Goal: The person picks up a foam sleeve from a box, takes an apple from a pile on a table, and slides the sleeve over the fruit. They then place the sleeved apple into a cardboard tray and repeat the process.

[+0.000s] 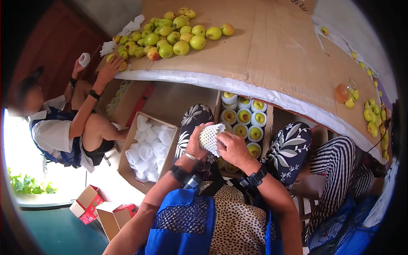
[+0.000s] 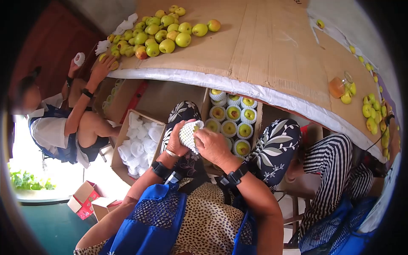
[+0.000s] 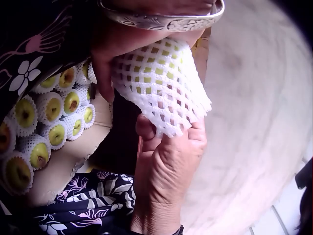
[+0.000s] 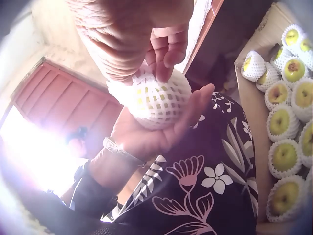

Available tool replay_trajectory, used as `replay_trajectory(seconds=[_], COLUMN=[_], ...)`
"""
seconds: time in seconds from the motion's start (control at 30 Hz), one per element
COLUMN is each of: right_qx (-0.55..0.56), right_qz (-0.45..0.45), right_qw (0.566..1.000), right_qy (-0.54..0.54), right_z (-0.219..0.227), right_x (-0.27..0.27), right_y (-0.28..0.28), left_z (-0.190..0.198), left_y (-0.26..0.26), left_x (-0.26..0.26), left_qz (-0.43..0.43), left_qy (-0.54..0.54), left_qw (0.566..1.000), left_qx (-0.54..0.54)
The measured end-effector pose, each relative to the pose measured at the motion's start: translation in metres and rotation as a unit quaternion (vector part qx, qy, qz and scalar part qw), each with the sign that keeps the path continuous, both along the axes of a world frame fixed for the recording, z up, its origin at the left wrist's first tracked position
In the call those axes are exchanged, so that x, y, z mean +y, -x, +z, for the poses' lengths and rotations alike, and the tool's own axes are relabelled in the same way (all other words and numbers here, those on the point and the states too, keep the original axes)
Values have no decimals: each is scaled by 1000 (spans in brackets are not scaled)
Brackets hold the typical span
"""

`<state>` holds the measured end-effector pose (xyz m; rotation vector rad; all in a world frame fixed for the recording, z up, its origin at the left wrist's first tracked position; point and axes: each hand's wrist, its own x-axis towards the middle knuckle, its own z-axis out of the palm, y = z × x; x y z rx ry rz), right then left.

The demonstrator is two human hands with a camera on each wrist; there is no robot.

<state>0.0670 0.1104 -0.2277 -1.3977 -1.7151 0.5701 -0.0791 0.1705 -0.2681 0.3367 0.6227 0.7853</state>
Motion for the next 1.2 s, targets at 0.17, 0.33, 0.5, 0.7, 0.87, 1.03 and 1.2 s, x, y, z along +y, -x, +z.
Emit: replay_trajectory(seconds=[0.17,0.33,0.5,0.7,0.87,1.03,1.2], right_qx=[46,100,120,123,87,72,16], right_qz=[-13,-18,1,6,-23,-16,-23], right_qw=[999,995,992,992,996,997,999], right_qy=[17,-2,39,2,9,34,31], right_z=[4,5,2,-1,-1,2,-8], right_x=[1,2,3,4,5,5,7], right_y=[-3,-12,-8,1,4,1,3], left_z=[6,14,10,4,-24,-28,-14], left_y=[-2,0,0,-4,0,-4,-5], left_x=[1,0,-2,-8,-9,-10,-11], left_qz=[-4,-36,-10,31,23,34,45], left_qy=[24,-13,-27,-80,-142,-104,-58], left_qw=[999,999,1000,994,983,987,993], left_qx=[-28,-25,14,70,118,115,97])
